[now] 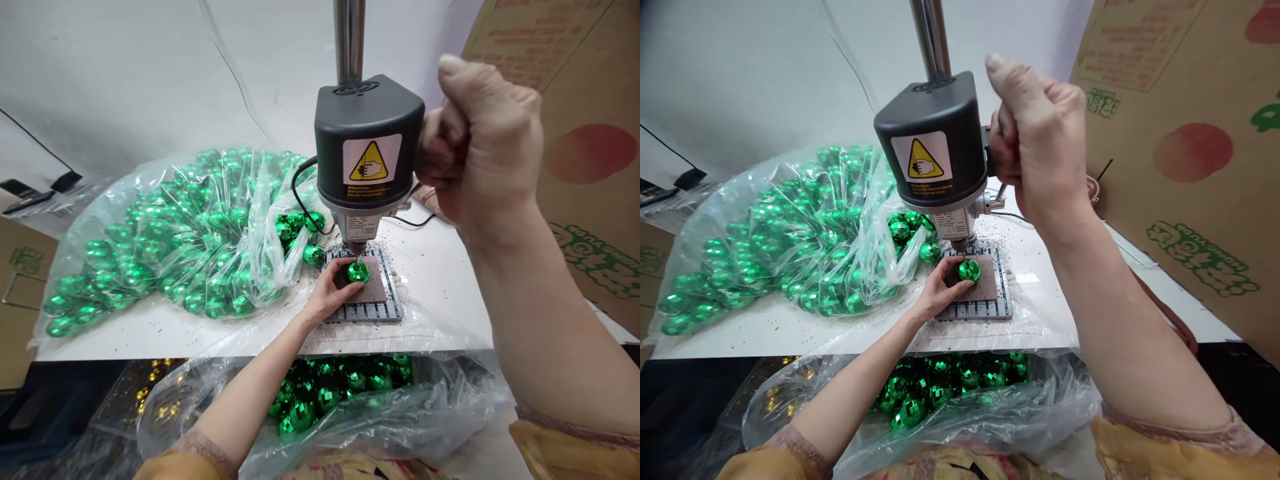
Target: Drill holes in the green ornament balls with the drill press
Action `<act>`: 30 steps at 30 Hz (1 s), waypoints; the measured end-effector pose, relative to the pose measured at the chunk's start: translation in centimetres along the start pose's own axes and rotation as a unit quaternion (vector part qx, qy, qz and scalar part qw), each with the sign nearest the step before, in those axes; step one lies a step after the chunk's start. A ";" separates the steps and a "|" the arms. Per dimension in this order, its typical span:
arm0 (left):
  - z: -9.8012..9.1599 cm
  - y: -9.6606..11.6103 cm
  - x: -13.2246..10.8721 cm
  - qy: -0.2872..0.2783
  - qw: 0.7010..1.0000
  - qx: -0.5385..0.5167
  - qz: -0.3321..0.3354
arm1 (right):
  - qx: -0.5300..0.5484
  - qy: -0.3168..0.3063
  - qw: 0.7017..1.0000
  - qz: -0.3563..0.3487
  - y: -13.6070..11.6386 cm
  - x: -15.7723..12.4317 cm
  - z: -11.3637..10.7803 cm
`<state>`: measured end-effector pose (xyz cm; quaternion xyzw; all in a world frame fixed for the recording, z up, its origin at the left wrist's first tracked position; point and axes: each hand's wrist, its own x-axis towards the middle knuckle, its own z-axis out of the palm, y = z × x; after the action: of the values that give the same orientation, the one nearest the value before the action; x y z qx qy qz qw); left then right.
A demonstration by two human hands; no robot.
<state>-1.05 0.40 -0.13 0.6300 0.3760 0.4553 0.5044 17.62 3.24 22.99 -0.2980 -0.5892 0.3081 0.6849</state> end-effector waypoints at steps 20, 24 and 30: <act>-0.2 0.1 -0.1 -0.005 1.000 0.019 0.003 | 0.016 0.072 0.977 -0.199 2.6 -7.6 -0.2; -0.2 0.1 -0.2 -0.009 1.000 0.025 0.003 | 0.004 0.062 0.974 -0.218 3.1 -7.9 -0.4; -0.1 0.1 -0.2 -0.003 1.000 0.016 -0.006 | -0.017 0.066 0.972 -0.223 3.8 -8.6 -0.7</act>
<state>-1.19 0.21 -0.08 0.6370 0.3858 0.4443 0.4979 17.02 -1.04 14.64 -0.1900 -0.5991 0.1170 0.7690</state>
